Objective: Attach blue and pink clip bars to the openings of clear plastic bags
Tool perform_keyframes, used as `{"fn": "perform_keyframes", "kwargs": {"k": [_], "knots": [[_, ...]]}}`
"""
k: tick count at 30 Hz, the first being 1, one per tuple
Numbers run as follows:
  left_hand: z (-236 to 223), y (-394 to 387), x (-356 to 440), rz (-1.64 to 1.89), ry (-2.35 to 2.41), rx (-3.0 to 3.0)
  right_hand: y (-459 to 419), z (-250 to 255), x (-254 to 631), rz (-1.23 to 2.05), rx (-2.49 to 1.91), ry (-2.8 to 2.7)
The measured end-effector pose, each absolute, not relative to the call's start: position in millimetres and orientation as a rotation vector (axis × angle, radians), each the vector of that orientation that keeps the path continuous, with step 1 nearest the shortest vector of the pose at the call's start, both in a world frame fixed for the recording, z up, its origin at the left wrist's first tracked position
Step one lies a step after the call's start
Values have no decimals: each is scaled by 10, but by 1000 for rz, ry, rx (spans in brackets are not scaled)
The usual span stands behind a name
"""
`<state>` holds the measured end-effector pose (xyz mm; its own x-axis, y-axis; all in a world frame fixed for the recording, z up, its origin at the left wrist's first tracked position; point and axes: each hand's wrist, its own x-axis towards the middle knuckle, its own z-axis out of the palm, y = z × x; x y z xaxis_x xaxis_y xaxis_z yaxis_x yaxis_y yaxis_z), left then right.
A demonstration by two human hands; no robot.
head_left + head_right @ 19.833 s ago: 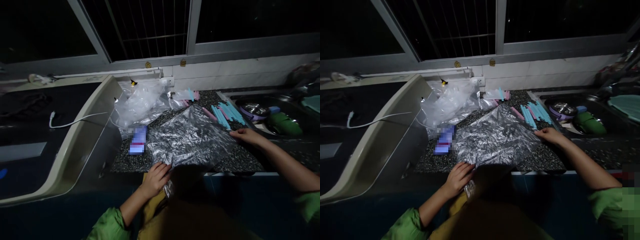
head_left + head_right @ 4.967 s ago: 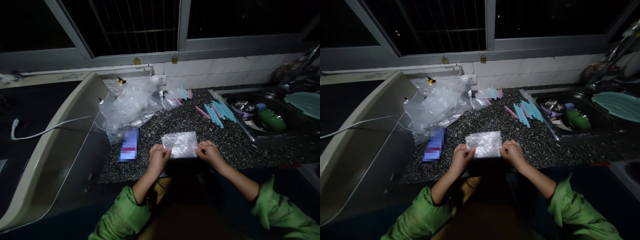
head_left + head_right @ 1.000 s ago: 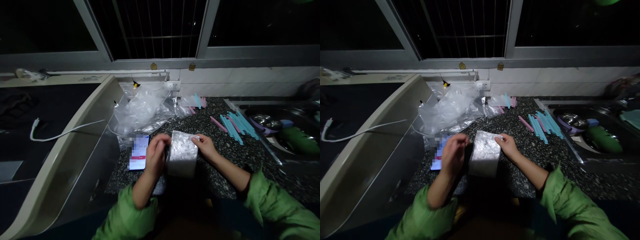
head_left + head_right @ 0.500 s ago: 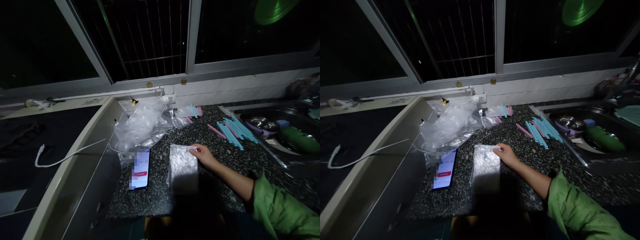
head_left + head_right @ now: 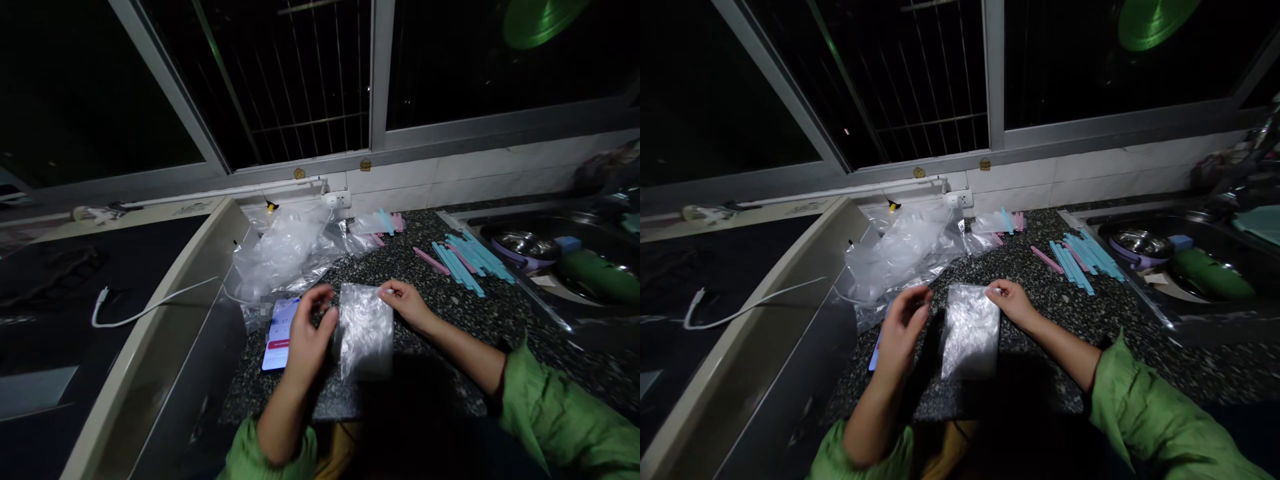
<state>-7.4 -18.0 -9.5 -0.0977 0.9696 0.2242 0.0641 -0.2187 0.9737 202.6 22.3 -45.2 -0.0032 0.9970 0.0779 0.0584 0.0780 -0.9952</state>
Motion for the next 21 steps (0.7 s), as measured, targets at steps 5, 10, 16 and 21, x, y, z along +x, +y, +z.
{"fn": "perform_keyframes", "kwargs": {"k": [5,10,16,21], "knots": [[-278,195,103,895,1017,1066,170,-444,2007,1065,-1169,-1330],[-489,241,130,909,1015,869,385,-334,2377,872,-1326,-1464],[-478,225,73,970,1018,766,544,-143,3245,106,-2421,-1505],[-450,181,88,943,1010,786,529,-163,3345,-11,-2659,-1556]]}}
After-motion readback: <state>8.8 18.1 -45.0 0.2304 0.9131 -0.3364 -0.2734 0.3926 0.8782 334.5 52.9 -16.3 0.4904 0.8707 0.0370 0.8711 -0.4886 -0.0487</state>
